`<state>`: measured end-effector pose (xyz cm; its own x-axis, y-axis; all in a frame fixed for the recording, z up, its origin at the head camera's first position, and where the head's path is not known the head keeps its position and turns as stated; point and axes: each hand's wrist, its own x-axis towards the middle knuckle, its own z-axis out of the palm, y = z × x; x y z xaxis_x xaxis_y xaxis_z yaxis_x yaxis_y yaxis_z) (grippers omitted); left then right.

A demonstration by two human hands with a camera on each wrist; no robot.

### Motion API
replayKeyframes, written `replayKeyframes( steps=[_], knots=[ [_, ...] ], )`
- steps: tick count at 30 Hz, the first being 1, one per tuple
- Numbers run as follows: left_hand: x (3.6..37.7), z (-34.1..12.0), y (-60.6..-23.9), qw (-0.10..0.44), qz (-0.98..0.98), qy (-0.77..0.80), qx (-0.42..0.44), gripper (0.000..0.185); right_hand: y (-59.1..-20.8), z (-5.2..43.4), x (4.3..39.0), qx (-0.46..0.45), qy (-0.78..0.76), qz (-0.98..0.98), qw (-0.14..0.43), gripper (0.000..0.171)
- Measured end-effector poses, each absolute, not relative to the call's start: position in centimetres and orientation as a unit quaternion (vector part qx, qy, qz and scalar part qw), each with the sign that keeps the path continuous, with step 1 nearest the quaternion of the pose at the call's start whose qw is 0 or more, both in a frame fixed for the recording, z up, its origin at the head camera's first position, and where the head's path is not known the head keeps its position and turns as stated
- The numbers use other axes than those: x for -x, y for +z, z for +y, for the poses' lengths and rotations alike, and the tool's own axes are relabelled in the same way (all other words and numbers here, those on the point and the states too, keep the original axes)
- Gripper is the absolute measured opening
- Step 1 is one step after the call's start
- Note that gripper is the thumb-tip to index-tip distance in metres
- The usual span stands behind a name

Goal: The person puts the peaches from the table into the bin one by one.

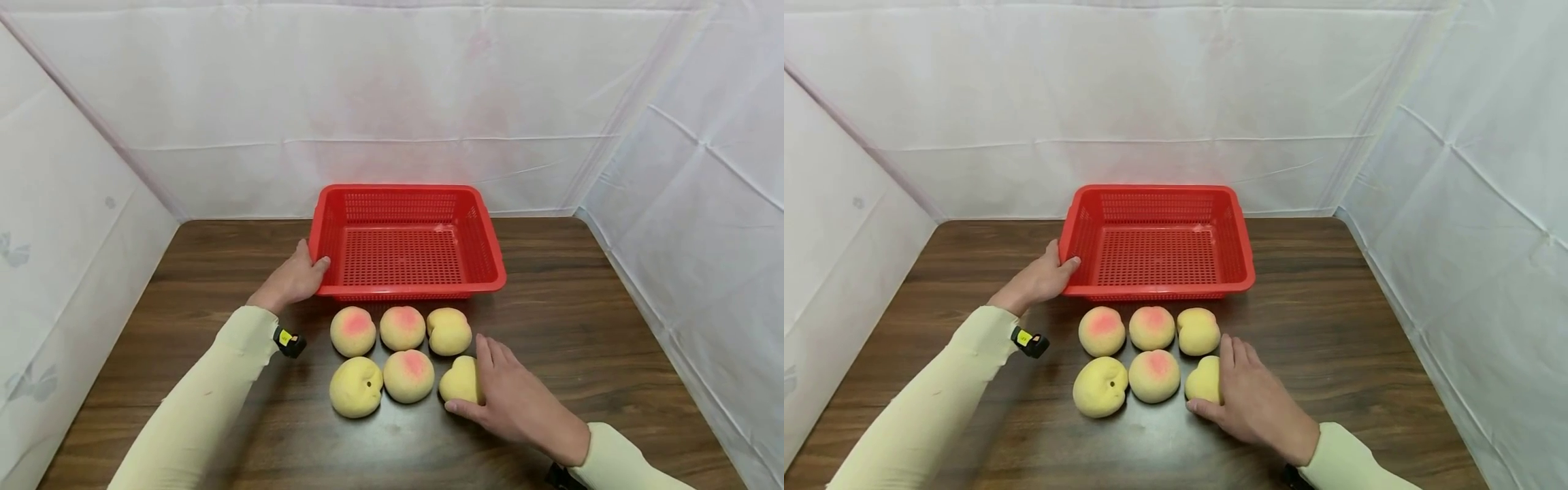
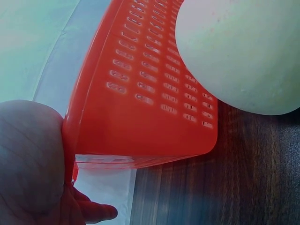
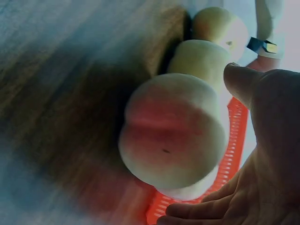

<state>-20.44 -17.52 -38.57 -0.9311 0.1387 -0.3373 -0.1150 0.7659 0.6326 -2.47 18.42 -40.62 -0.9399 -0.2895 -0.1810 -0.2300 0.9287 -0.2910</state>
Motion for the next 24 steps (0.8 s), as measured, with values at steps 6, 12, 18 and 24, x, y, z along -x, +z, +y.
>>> replayKeyframes(
  steps=[6, 12, 18, 24],
  knots=[
    [20.4, -17.6, -38.7, 0.18, 0.921, 0.345, -0.006, 0.063, -41.3, 18.2, 2.5, 0.134, -0.132, 0.976, 0.111, 0.113],
    [20.4, -17.6, -39.0, 0.173, 0.924, 0.341, -0.007, 0.065, -41.7, 17.7, 2.5, 0.131, -0.137, 0.974, 0.124, 0.112],
    [20.4, -17.5, -39.1, 0.171, 0.923, 0.346, -0.008, 0.061, -42.0, 17.4, 2.4, 0.134, -0.123, 0.978, 0.104, 0.107],
    [20.5, -17.5, -39.0, 0.169, 0.924, 0.342, -0.009, 0.062, -42.3, 17.3, 2.5, 0.144, -0.112, 0.979, 0.093, 0.096]
  ],
)
